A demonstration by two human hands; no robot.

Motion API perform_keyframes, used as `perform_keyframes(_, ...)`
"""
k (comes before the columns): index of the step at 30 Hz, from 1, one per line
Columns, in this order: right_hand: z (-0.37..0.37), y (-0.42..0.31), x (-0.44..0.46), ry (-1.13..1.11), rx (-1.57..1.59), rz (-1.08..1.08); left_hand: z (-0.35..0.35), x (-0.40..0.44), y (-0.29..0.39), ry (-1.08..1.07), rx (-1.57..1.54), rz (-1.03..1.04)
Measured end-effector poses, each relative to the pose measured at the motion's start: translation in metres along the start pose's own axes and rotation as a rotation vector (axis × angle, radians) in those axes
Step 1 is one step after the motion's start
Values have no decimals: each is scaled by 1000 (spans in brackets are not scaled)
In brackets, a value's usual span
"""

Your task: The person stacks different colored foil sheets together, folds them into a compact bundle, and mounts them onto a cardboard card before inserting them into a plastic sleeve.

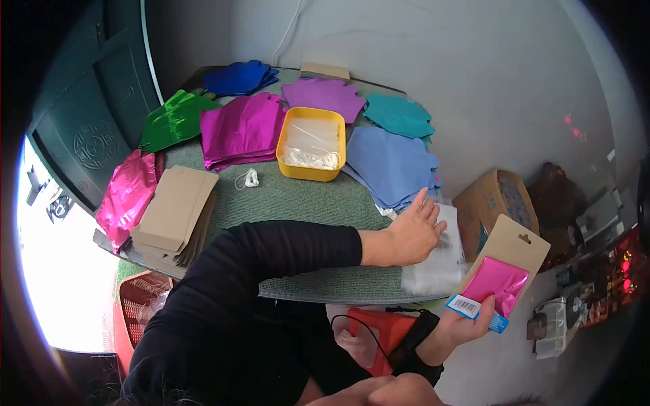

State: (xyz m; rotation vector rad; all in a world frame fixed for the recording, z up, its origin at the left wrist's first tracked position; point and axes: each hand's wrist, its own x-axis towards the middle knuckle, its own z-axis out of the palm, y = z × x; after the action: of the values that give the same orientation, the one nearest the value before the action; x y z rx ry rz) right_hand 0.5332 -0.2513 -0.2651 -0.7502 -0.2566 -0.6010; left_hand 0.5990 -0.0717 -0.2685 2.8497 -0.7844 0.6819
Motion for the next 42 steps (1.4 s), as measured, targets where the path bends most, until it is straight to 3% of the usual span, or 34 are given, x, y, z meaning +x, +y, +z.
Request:
perform_keyframes(6,1,-6,-5,-30,21,34,-70,-53,1,83,178,-45)
perform_keyframes(9,7,-5,-14,-142,53,108,-108,-105,-1,-31,290,-158)
perform_keyframes(14,1,12,-31,-293,-135,554,-117,-182,-4,-214,400,-571)
perform_keyframes(17,16,20,-49,-406,-123,655,-106,-214,0,-352,306,-705)
perform_keyframes(21,12,32,-62,-428,-187,851,-102,-231,-2,-128,321,-680)
perform_keyframes(23,18,34,-72,-359,-334,959,-108,-228,-5,-106,-1,-714)
perform_keyframes(25,17,28,-68,-505,-434,1103,-100,-232,-7,-50,-73,-643)
perform_keyframes(30,21,24,-65,-582,-646,1167,-89,-228,-10,10,-253,-574)
perform_keyframes(39,35,6,-63,-367,-635,900,-84,-220,-17,3,-216,-651)
perform_keyframes(42,36,3,-61,-319,-473,723,-85,-218,-19,-10,-225,-648)
